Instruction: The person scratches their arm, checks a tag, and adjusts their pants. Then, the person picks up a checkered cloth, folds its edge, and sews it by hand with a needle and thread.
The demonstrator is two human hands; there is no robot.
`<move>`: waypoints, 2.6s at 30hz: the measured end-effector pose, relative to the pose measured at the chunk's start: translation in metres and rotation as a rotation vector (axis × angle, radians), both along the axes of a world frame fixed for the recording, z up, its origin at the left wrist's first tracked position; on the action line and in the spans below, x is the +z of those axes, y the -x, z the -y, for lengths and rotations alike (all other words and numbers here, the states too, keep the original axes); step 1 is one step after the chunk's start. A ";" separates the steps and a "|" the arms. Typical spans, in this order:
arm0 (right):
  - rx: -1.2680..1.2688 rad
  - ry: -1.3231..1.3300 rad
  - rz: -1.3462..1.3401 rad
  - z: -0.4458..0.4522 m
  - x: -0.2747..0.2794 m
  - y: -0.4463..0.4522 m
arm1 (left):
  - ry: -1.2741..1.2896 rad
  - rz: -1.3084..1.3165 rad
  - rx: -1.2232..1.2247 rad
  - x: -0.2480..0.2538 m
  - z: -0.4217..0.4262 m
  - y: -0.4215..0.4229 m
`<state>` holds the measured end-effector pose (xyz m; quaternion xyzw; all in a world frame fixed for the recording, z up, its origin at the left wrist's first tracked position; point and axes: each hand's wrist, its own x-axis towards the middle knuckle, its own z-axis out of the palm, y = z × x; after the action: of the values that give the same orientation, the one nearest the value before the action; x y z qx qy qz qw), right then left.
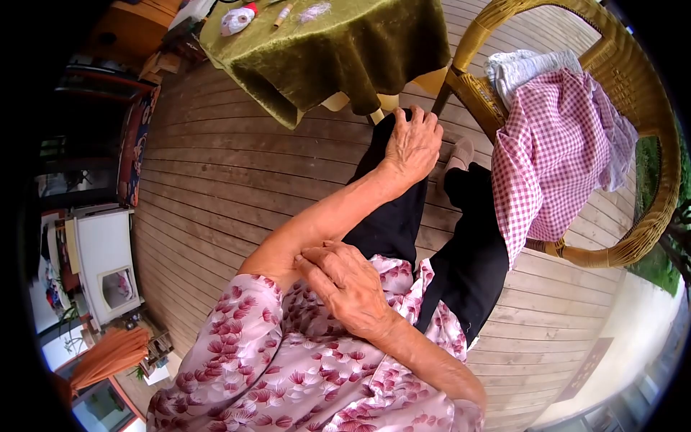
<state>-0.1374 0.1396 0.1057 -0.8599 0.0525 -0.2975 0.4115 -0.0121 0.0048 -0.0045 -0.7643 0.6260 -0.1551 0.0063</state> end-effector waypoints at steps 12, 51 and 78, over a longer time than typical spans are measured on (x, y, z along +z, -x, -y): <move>-0.118 0.176 -0.081 0.027 -0.017 -0.008 | -0.016 0.021 -0.015 -0.001 0.002 0.001; 0.022 0.268 -0.043 0.013 -0.027 0.018 | 0.006 -0.010 -0.016 0.003 -0.002 -0.001; -0.014 0.006 -0.271 0.012 -0.024 0.003 | -0.026 0.023 -0.032 0.001 0.000 0.000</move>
<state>-0.1402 0.1275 0.0813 -0.8931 0.1125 -0.1817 0.3959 -0.0125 0.0045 -0.0034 -0.7523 0.6399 -0.1556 0.0209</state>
